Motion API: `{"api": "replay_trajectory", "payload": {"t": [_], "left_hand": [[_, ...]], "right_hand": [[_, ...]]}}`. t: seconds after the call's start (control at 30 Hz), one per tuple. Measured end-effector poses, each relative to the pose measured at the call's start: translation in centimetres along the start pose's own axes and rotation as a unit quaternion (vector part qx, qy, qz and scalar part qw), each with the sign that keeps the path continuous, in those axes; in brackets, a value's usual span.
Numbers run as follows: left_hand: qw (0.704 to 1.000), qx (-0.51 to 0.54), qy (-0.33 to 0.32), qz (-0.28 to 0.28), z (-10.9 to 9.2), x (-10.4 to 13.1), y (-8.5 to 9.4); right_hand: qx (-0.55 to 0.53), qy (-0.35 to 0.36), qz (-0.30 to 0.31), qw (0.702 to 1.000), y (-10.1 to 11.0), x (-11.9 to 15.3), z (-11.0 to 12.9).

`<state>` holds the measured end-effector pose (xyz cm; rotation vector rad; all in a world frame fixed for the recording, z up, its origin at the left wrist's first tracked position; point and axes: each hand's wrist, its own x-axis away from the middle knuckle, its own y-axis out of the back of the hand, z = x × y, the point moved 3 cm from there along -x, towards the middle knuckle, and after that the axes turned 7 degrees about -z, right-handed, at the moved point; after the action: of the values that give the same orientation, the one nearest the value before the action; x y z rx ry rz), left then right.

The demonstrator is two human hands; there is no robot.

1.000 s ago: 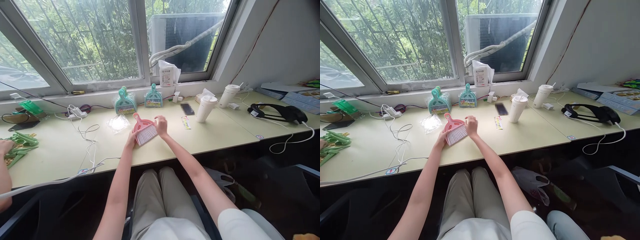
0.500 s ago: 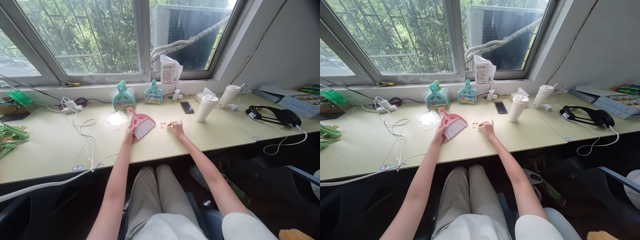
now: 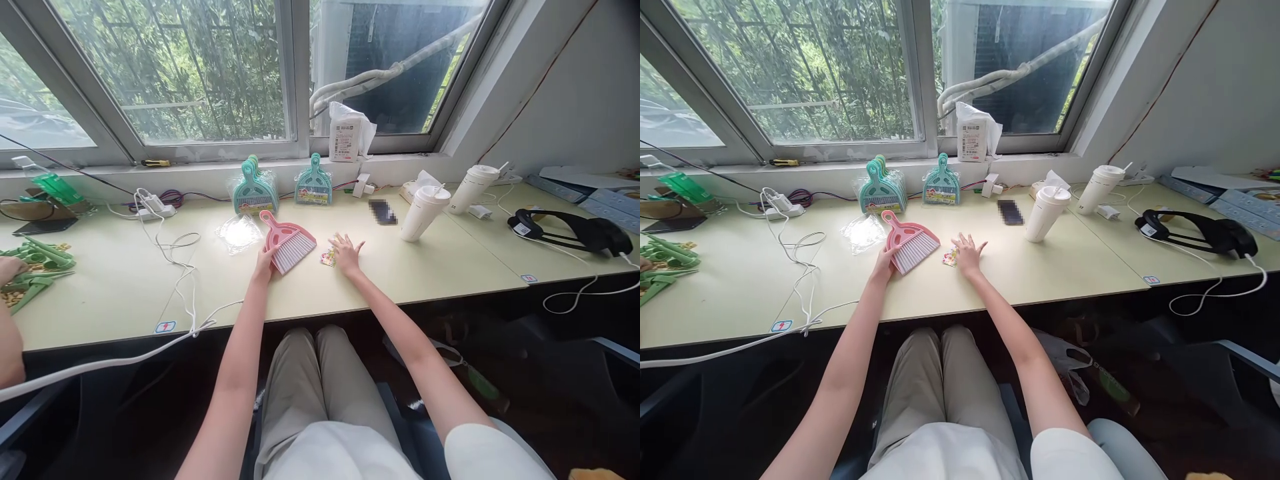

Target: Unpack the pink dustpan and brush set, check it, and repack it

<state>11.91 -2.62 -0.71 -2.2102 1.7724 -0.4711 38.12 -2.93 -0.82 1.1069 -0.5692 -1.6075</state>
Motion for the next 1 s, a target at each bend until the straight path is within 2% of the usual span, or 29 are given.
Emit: {"api": "replay_trajectory", "payload": {"t": [0.13,0.2,0.37,0.47,0.53,0.6,0.73,0.87,1.0], "left_hand": [[1.000,0.006,-0.008,0.017,-0.1,0.0,-0.2],[1.000,0.011,-0.007,0.020,-0.2,0.1,-0.2],[1.000,-0.002,0.010,0.025,0.0,0.1,-0.2],[1.000,0.001,0.014,0.019,0.1,0.0,-0.2],[1.000,0.014,0.006,0.010,0.1,-0.1,-0.3],[1.000,0.030,-0.001,0.001,0.0,-0.1,-0.3],[0.999,0.042,0.001,0.001,-0.2,-0.1,-0.2],[0.999,0.036,-0.022,0.019,-0.4,-0.1,-0.1],[0.999,0.020,-0.029,0.041,-0.2,-0.2,-0.4]], "right_hand": [[-0.003,-0.007,0.045,0.999,-0.7,0.0,-0.6],[-0.008,0.001,0.035,0.999,-0.8,0.1,-0.7],[-0.061,-0.043,-0.050,0.996,0.2,-0.9,0.4],[-0.138,-0.060,-0.124,0.981,0.8,-2.2,2.8],[-0.176,-0.043,-0.149,0.972,0.6,-2.8,5.2],[-0.182,-0.014,-0.135,0.974,-0.4,-2.7,8.0],[-0.123,0.015,-0.040,0.991,-3.7,-1.4,11.9],[-0.057,0.025,0.029,0.998,-5.8,-0.6,12.6],[-0.050,0.021,0.046,0.997,-5.9,-0.6,12.1]]}}
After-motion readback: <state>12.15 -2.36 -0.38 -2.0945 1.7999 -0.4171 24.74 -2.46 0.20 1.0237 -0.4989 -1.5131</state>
